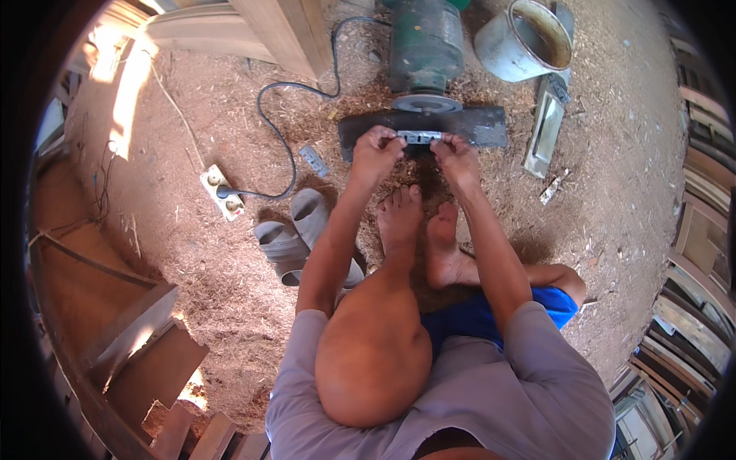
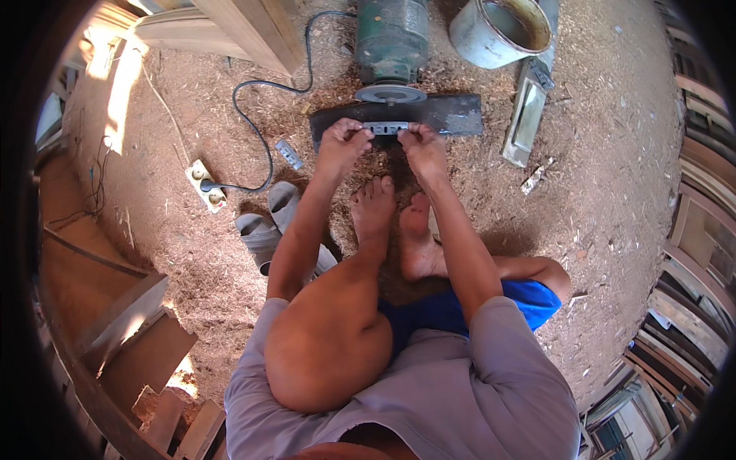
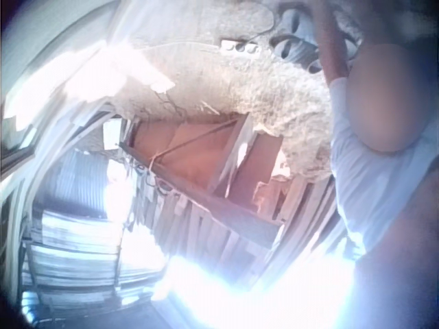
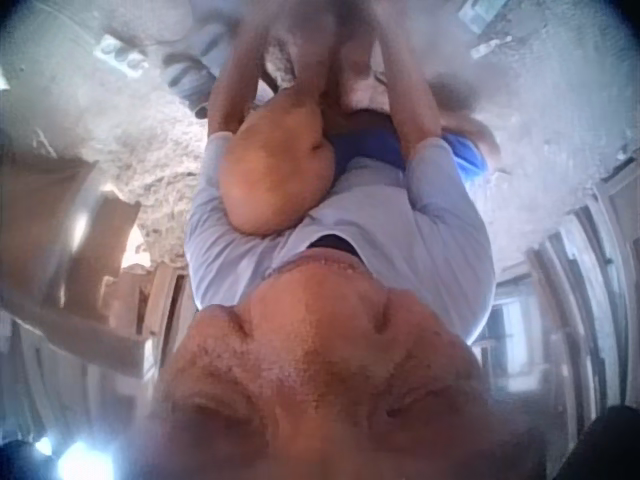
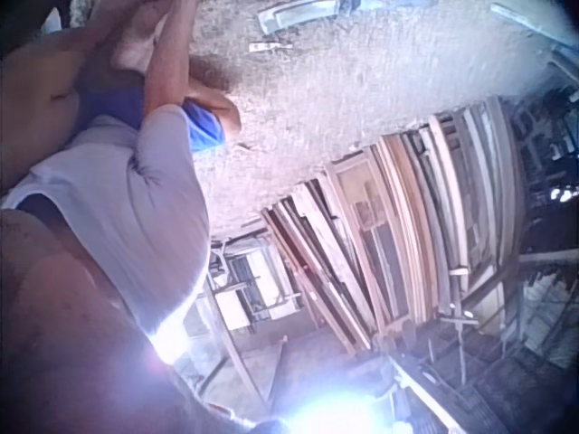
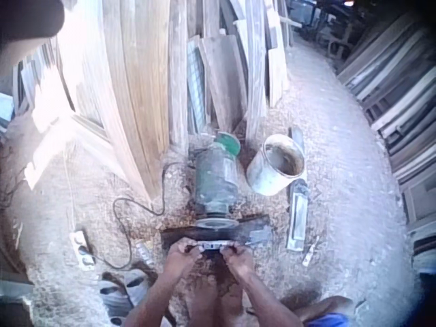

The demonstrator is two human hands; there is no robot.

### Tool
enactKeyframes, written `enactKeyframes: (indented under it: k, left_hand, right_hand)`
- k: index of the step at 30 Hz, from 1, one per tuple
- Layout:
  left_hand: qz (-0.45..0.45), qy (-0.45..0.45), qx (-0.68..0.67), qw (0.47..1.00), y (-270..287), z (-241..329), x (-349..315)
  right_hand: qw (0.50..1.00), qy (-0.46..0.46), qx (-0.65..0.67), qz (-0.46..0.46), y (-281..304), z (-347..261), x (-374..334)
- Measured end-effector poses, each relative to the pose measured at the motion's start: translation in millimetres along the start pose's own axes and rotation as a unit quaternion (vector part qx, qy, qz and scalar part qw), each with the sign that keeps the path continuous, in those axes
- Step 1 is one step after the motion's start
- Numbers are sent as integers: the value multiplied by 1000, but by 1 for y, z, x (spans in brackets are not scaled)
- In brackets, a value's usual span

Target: The person uses a bench grinder to sharpen or smooth the edges of a small metal hinge component, dipping the piece into a bucket of water to cool it between grinding sessions.

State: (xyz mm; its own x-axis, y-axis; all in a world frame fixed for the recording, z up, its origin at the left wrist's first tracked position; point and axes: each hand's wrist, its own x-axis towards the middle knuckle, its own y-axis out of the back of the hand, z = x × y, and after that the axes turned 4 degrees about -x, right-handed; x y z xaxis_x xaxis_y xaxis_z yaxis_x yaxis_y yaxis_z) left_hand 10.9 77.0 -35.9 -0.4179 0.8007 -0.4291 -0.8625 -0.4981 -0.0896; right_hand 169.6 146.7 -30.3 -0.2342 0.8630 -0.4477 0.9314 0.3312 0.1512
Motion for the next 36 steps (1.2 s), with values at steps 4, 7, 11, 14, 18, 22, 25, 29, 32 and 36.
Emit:
enactKeyframes:
  k: [4,7,11,14,18,22,25,29,32,36]
  left_hand:
    - [18,-49,154,987,22,-11,27]
    - [32,-73,264,961,14,10,29]
    - [36,-89,316,944,13,20,32]
    - [28,-86,291,952,20,7,42]
    - [30,-68,216,974,22,-5,47]
    - [22,-64,173,983,19,-1,49]
    - [23,-56,169,984,18,2,48]
    - [29,-40,158,986,14,7,46]
    - [35,-41,155,987,14,6,49]
    - [34,-47,173,983,14,2,53]
  right_hand:
    - [1000,-3,25,-9,-13,-5,8]
    - [1000,-8,15,-1,-9,-9,12]
    - [1000,-7,11,5,-14,-15,16]
    - [999,2,40,14,-22,-15,21]
    - [999,-9,39,4,-22,-9,25]
    - [999,3,49,20,-24,-7,32]
    - [998,10,52,30,-26,-6,35]
    - [998,27,48,40,-28,-3,36]
    - [998,36,40,45,-29,0,39]
    - [995,9,69,66,-33,-1,38]
